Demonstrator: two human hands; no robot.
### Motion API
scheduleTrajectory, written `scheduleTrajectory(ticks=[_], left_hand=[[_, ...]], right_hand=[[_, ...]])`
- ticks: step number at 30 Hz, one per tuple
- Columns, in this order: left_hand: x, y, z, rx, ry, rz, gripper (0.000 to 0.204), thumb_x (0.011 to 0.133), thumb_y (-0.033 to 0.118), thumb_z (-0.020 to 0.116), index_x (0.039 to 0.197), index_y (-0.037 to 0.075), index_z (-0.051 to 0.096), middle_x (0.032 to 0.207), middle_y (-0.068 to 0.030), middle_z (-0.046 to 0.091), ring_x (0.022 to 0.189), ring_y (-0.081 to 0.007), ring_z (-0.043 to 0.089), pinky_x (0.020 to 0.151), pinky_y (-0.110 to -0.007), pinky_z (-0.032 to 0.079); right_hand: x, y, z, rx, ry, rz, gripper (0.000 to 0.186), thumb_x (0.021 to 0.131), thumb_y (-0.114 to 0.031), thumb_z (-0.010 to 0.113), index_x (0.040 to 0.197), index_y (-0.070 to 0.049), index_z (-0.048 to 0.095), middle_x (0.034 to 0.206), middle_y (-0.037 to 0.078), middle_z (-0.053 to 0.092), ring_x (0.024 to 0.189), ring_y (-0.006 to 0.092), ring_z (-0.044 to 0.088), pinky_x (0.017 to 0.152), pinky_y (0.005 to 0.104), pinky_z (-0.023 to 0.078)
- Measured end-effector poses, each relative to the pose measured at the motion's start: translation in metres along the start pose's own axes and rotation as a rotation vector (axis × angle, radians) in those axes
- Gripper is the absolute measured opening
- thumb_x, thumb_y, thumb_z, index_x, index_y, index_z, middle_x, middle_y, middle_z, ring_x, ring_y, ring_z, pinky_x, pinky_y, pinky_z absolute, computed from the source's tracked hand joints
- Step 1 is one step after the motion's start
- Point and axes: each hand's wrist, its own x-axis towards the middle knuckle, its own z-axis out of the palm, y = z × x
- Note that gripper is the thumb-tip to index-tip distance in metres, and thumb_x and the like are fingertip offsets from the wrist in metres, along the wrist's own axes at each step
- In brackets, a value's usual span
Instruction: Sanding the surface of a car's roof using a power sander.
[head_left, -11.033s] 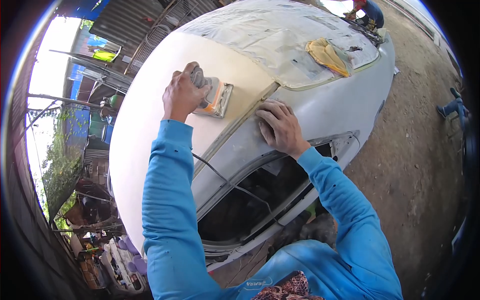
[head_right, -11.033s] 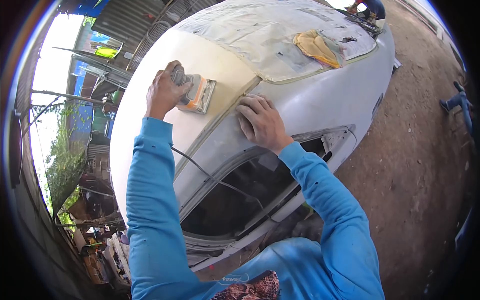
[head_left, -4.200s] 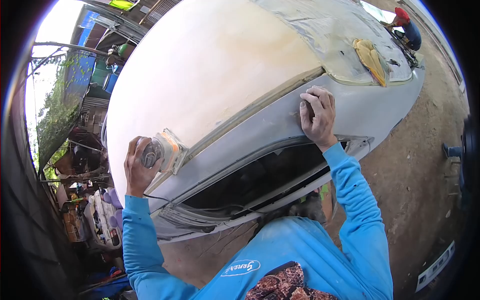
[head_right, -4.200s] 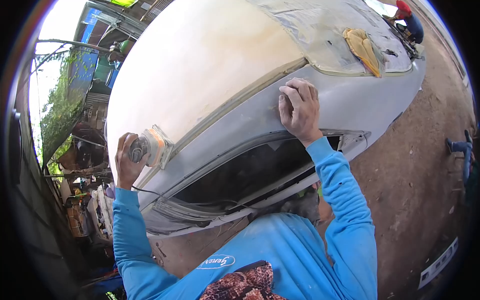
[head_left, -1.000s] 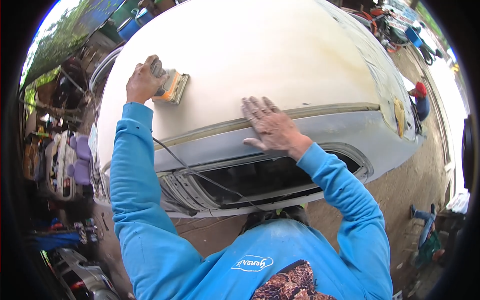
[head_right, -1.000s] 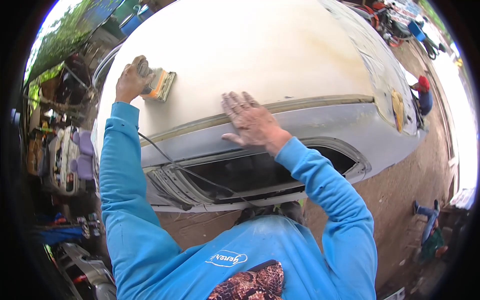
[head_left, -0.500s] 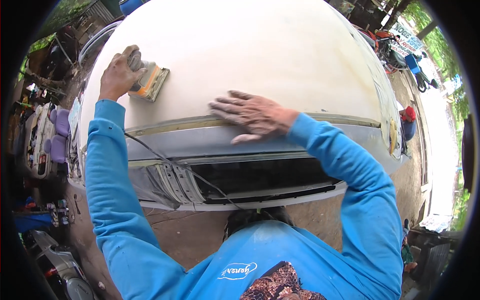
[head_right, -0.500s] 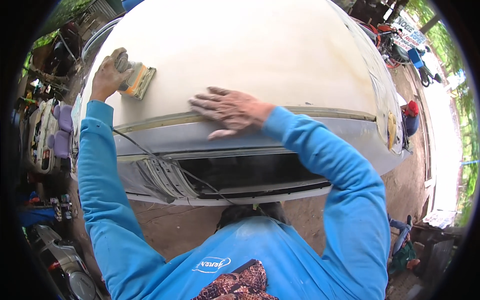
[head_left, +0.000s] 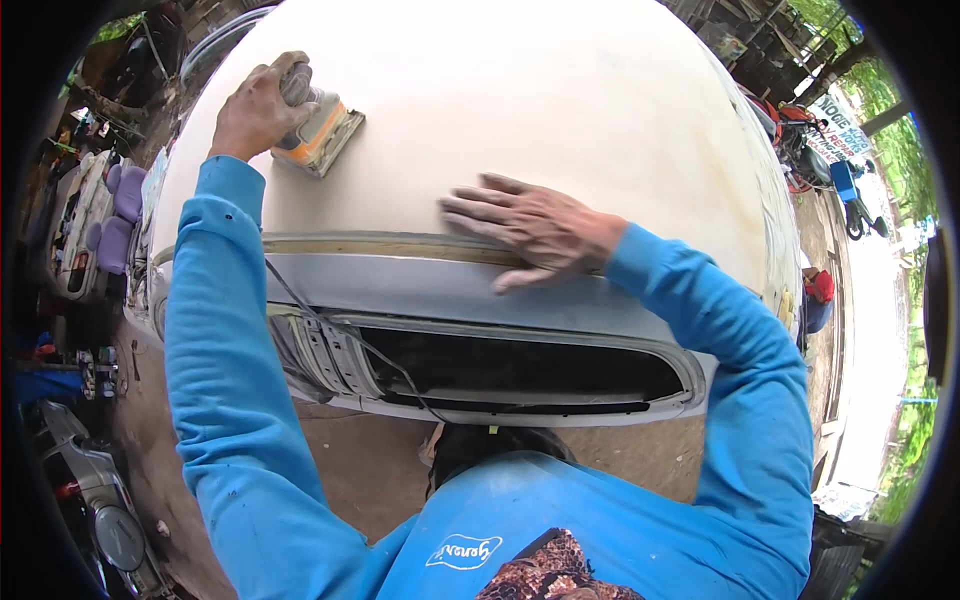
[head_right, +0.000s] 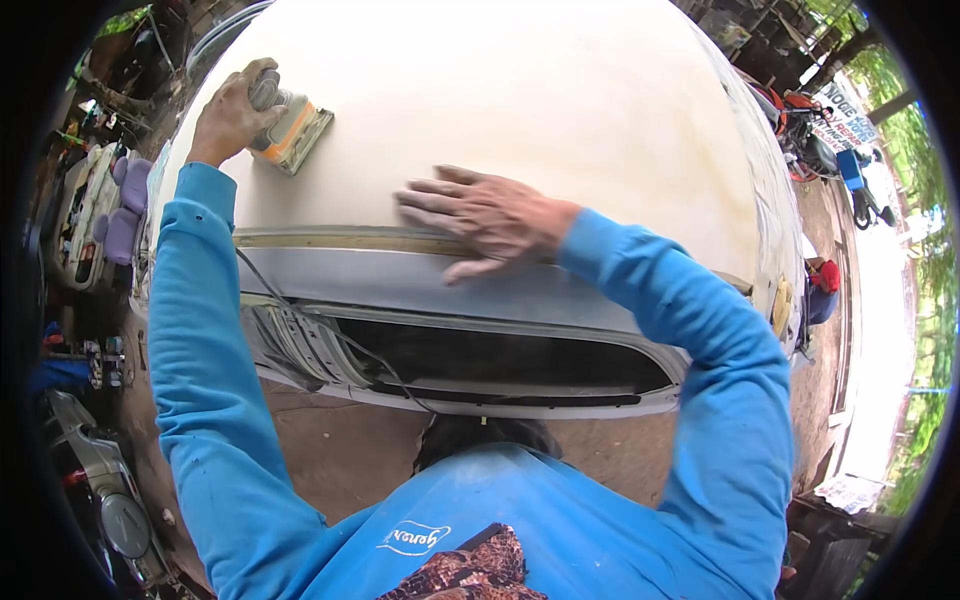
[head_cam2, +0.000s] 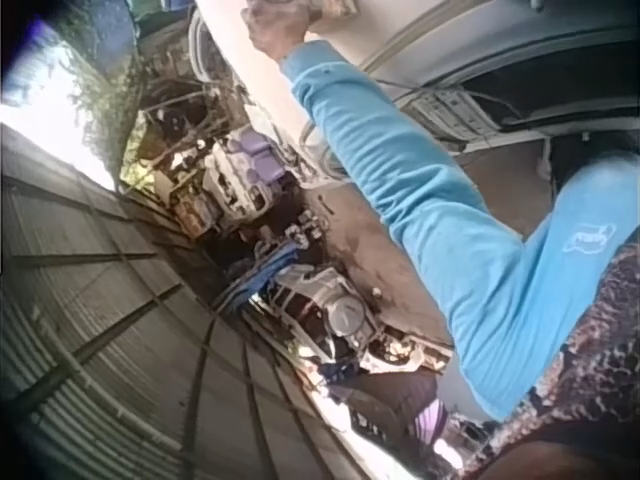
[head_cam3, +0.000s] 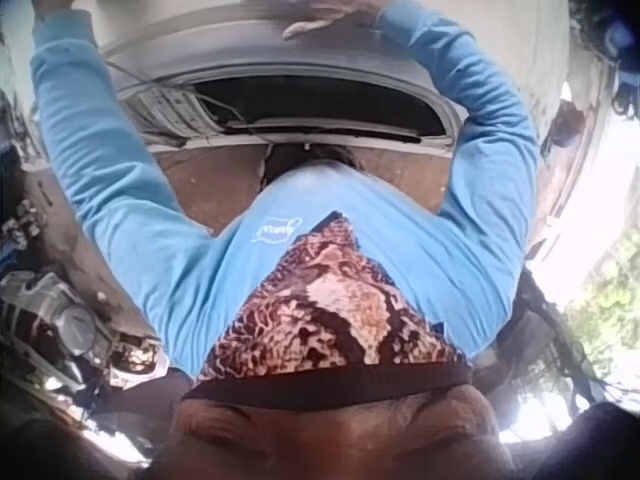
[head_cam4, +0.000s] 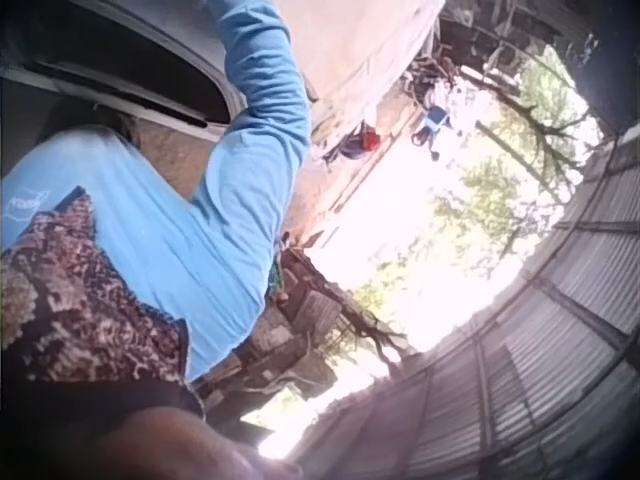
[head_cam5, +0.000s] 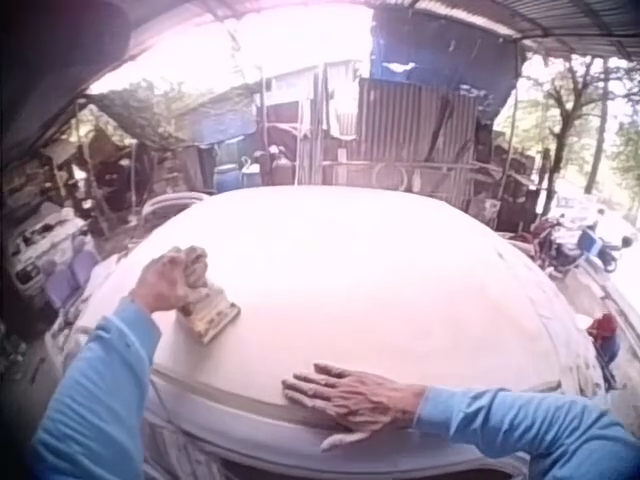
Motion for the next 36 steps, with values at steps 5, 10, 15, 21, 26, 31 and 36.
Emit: scheduleTrajectory(ticks=[5,10,15,21,26,31,36], left_hand=[[0.009,0.019,0.005,0.000,0.001,0.000,0.059,0.083,0.032,0.080,0.136,0.023,0.057,0.120,-0.0116,0.067,0.114,-0.0314,0.067,0.099,-0.044,0.054],[0.011,0.036,0.002,-0.037,-0.034,-0.031,0.061,0.082,0.025,0.080,0.137,0.020,0.054,0.119,-0.0156,0.066,0.114,-0.0365,0.065,0.099,-0.045,0.052],[0.015,0.070,0.000,-0.013,-0.026,0.013,0.059,0.082,0.029,0.081,0.135,0.023,0.057,0.116,-0.0130,0.066,0.110,-0.0338,0.068,0.095,-0.046,0.056],[0.017,0.141,-0.005,-0.062,-0.066,0.059,0.062,0.080,0.026,0.082,0.136,0.019,0.056,0.118,-0.0136,0.065,0.112,-0.0346,0.066,0.097,-0.045,0.054],[0.021,0.219,-0.002,-0.053,-0.057,0.172,0.058,0.080,0.028,0.081,0.134,0.022,0.059,0.115,-0.0121,0.067,0.107,-0.0331,0.069,0.092,-0.045,0.058],[0.006,0.292,-0.005,-0.133,-0.070,0.370,0.059,0.080,0.029,0.081,0.135,0.020,0.060,0.117,-0.0122,0.066,0.105,-0.0323,0.070,0.091,-0.044,0.058],[-0.018,0.361,-0.010,-0.214,-0.108,0.478,0.060,0.080,0.028,0.081,0.136,0.021,0.061,0.116,-0.0122,0.066,0.104,-0.0336,0.070,0.090,-0.044,0.058]], right_hand=[[0.017,0.004,0.000,0.149,-0.006,0.038,0.105,0.094,-0.080,0.033,0.159,0.001,0.023,0.165,0.020,0.024,0.155,0.0338,0.021,0.130,0.0483,0.013],[-0.078,0.007,-0.022,0.124,-0.091,0.143,0.104,0.093,-0.080,0.037,0.160,-0.002,0.022,0.166,0.018,0.023,0.155,0.0329,0.020,0.130,0.0480,0.014],[-0.174,-0.004,-0.042,0.067,-0.194,0.319,0.098,0.094,-0.076,0.040,0.160,-0.005,0.023,0.167,0.014,0.024,0.155,0.0293,0.021,0.130,0.0459,0.014],[-0.251,-0.018,-0.047,0.036,-0.185,0.516,0.097,0.095,-0.074,0.038,0.162,-0.006,0.021,0.168,0.013,0.022,0.156,0.0283,0.018,0.130,0.0454,0.011],[-0.291,-0.028,-0.042,-0.055,-0.182,0.732,0.095,0.095,-0.071,0.038,0.161,-0.005,0.023,0.168,0.015,0.023,0.156,0.0294,0.020,0.129,0.0459,0.011],[-0.296,-0.038,-0.035,-0.053,-0.092,0.832,0.089,0.097,-0.065,0.042,0.160,-0.005,0.026,0.167,0.016,0.025,0.155,0.0305,0.021,0.129,0.0462,0.012],[-0.268,-0.045,-0.036,-0.088,-0.097,1.040,0.091,0.094,-0.057,0.057,0.159,-0.001,0.027,0.166,0.017,0.028,0.154,0.0324,0.025,0.128,0.0473,0.015]])
